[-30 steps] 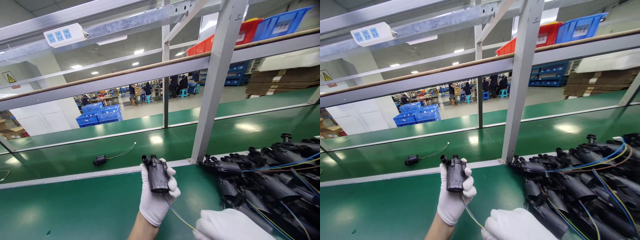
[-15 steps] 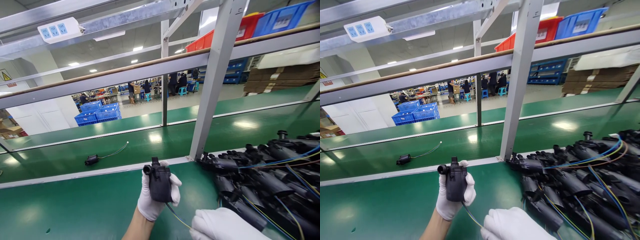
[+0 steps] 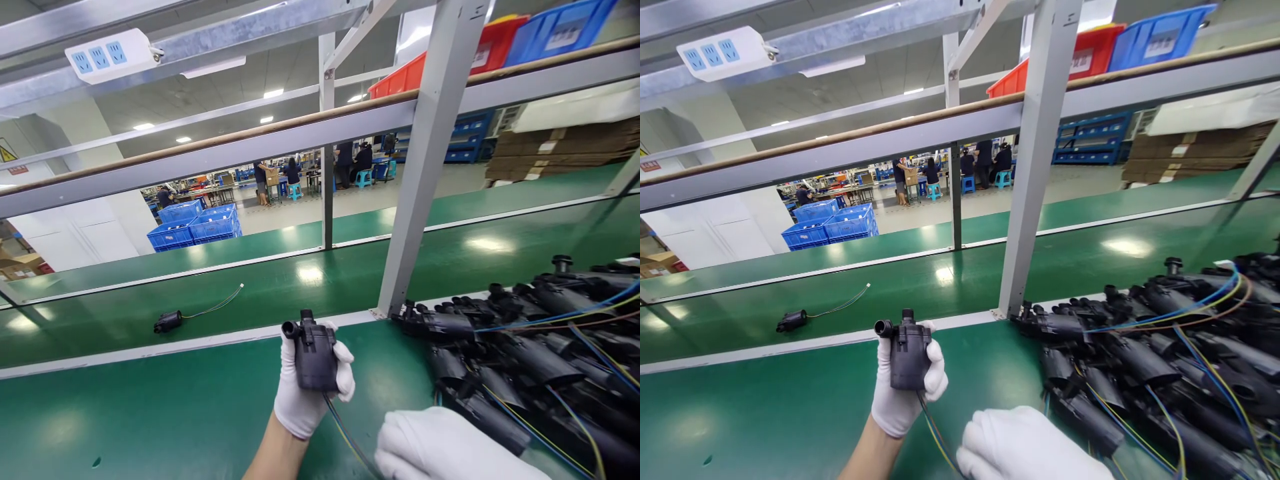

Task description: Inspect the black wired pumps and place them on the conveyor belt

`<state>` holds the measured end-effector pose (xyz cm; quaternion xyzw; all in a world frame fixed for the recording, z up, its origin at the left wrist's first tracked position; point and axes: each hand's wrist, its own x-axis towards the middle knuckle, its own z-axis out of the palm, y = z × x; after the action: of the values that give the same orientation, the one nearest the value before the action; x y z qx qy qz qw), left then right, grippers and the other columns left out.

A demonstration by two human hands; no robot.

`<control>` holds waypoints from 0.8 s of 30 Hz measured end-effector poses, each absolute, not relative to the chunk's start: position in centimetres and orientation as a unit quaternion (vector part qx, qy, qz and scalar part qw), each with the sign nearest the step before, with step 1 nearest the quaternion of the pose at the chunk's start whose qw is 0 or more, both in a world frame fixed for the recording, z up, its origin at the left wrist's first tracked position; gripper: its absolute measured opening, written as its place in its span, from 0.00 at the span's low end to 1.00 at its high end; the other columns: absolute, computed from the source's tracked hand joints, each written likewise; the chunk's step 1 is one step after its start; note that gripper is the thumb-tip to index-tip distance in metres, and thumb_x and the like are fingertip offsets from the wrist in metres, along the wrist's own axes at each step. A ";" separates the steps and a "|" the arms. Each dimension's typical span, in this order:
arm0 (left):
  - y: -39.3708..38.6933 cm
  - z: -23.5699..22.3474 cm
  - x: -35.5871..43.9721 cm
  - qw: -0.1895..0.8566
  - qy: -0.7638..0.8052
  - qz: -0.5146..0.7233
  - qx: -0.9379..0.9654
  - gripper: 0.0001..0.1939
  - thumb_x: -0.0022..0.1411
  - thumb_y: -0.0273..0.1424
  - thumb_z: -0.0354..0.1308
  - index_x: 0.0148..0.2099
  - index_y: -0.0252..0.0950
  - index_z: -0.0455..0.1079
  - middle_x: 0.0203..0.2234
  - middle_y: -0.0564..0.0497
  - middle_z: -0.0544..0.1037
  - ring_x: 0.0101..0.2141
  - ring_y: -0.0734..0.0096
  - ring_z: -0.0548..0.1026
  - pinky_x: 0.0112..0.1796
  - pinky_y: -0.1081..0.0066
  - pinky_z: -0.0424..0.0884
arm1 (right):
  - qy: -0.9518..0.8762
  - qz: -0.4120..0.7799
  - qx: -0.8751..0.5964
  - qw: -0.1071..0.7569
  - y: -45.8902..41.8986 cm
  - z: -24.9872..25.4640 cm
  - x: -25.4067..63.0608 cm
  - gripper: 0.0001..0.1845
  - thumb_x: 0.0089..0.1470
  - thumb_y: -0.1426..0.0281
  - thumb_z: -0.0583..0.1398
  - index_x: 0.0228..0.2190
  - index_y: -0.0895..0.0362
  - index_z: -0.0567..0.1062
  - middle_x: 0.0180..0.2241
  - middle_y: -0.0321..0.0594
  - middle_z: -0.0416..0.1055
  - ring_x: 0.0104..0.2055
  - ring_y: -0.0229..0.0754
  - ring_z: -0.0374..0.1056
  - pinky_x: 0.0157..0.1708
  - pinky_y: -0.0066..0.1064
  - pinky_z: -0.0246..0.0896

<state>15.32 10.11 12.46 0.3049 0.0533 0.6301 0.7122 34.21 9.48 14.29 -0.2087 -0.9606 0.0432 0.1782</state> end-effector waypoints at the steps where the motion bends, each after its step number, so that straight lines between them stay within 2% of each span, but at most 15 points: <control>1: 10.1 12.4 15.3 0.688 0.072 0.640 0.335 0.34 0.60 0.59 0.53 0.52 0.35 0.68 0.33 0.46 0.79 0.22 0.73 0.74 0.22 0.73 0.67 | -0.952 0.056 -0.218 0.208 9.8 14.6 34.4 0.19 0.66 0.66 0.53 0.22 0.54 0.64 0.19 0.30 0.68 0.17 0.35 0.62 0.17 0.27 0.48; 3: 10.0 12.4 15.5 0.628 0.119 0.658 0.397 0.33 0.57 0.55 0.60 0.56 0.39 0.62 0.38 0.46 0.79 0.28 0.68 0.77 0.30 0.67 0.73 | -0.928 0.091 -0.242 0.268 10.6 15.2 34.7 0.24 0.70 0.59 0.46 0.24 0.53 0.65 0.21 0.31 0.68 0.19 0.36 0.63 0.20 0.26 0.53; 6: 9.7 12.2 16.2 0.538 0.201 0.682 0.453 0.44 0.49 0.43 0.73 0.61 0.47 0.51 0.44 0.48 0.76 0.38 0.65 0.78 0.42 0.62 0.73 | -0.899 0.176 -0.254 0.310 11.3 16.2 35.0 0.29 0.70 0.52 0.39 0.27 0.54 0.66 0.23 0.33 0.68 0.23 0.37 0.64 0.23 0.25 0.58; 9: 9.2 11.6 17.0 0.438 0.280 0.674 0.524 0.51 0.49 0.32 0.74 0.64 0.51 0.42 0.50 0.47 0.70 0.42 0.67 0.76 0.47 0.63 0.70 | -0.886 0.211 -0.244 0.334 11.3 16.7 35.0 0.35 0.67 0.46 0.36 0.29 0.54 0.68 0.25 0.36 0.69 0.25 0.39 0.66 0.25 0.28 0.60; 14: 8.7 10.6 17.7 0.254 0.341 0.663 0.616 0.54 0.51 0.29 0.72 0.65 0.54 0.35 0.52 0.45 0.67 0.51 0.59 0.72 0.52 0.57 0.67 | -0.881 0.200 -0.249 0.350 10.9 16.5 34.6 0.36 0.66 0.44 0.36 0.29 0.55 0.69 0.25 0.37 0.70 0.26 0.40 0.67 0.26 0.29 0.62; 18: 8.6 10.5 17.6 0.232 0.362 0.652 0.625 0.53 0.53 0.28 0.71 0.65 0.53 0.35 0.53 0.43 0.67 0.52 0.57 0.71 0.54 0.55 0.66 | -0.874 0.195 -0.269 0.354 10.8 16.3 34.6 0.38 0.66 0.44 0.36 0.31 0.55 0.72 0.27 0.40 0.73 0.27 0.42 0.69 0.29 0.31 0.65; 24: 8.7 10.3 17.6 0.257 0.374 0.642 0.618 0.52 0.53 0.28 0.71 0.65 0.49 0.35 0.54 0.41 0.66 0.53 0.56 0.70 0.55 0.56 0.64 | -0.873 0.201 -0.248 0.369 11.4 15.6 34.9 0.35 0.67 0.45 0.38 0.30 0.55 0.71 0.25 0.38 0.72 0.26 0.41 0.69 0.27 0.30 0.64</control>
<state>17.65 8.67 10.30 0.6176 0.3739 0.6424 0.2570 34.91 11.41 15.55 -0.2477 -0.8729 0.2014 0.3690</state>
